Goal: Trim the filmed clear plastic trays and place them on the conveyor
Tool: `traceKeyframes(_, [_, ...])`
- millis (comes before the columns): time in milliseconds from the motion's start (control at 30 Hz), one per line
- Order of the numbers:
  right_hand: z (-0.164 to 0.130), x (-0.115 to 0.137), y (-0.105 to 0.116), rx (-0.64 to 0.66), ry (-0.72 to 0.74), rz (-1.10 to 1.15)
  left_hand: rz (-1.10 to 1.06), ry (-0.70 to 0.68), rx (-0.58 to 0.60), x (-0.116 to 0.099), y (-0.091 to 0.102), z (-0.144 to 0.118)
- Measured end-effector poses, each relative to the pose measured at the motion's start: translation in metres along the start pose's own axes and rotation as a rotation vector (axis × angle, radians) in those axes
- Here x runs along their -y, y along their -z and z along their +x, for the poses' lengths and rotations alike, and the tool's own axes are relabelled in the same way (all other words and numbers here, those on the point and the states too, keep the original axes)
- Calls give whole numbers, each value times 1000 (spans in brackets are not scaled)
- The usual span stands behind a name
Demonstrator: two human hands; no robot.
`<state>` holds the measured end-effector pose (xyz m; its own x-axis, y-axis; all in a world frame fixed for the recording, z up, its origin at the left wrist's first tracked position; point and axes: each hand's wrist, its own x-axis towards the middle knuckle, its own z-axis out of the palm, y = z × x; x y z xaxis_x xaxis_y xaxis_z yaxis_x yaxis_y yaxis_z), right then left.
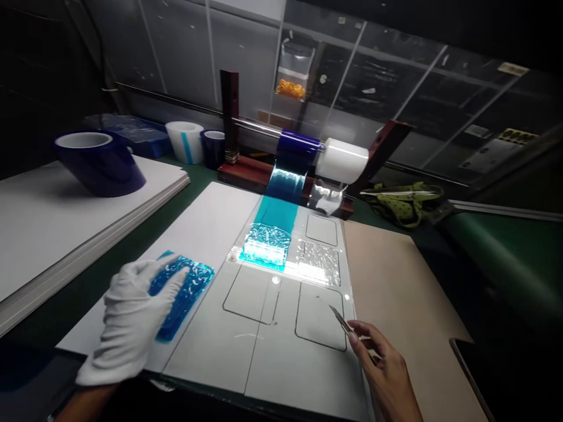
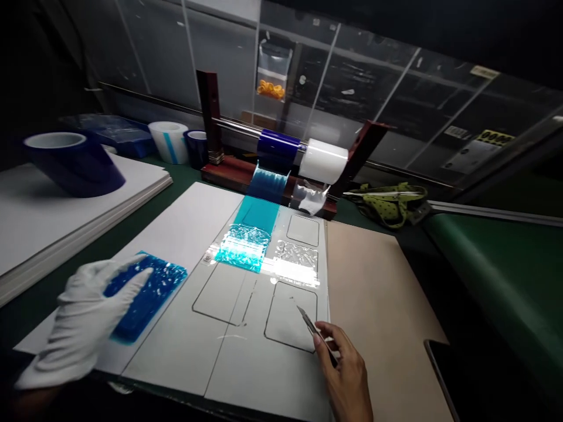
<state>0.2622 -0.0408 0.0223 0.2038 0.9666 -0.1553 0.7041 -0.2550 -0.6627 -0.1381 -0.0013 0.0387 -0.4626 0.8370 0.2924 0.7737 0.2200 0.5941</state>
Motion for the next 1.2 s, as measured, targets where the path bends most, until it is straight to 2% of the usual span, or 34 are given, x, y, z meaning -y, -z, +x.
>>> traceKeyframes(67, [5, -4, 3, -18, -35, -39, 6, -172, 79, -22, -22, -11])
traceKeyframes(133, [10, -2, 1, -13, 1, -89, -27, -339, 165, -44, -45, -20])
traceKeyframes(233, [18, 13, -10, 8, 99, -187, -79, -483, 254, -73, -73, -29])
traceKeyframes(367, [30, 39, -29, 37, 137, -249, -82, -550, 297, -98, -88, -32])
traceKeyframes(500, [41, 55, -39, 33, 135, -287, -39, -544, 299, -104, -91, -31])
traceKeyframes(667, [50, 64, -42, 28, 138, -324, 18, -478, 325, -107, -102, -30])
traceKeyframes(800, [56, 65, -42, 19, 155, -320, -24, -393, 416, -115, -112, -30])
traceKeyframes(900, [56, 63, -40, 5, 168, -295, -153, -286, 569, -122, -112, -30])
traceKeyframes(1033, [53, 62, -36, 18, 183, -277, -377, -51, 822, -128, -106, -28])
traceKeyframes(1200, [49, 62, -42, 32, 196, -313, -518, 154, 939, -128, -99, -25])
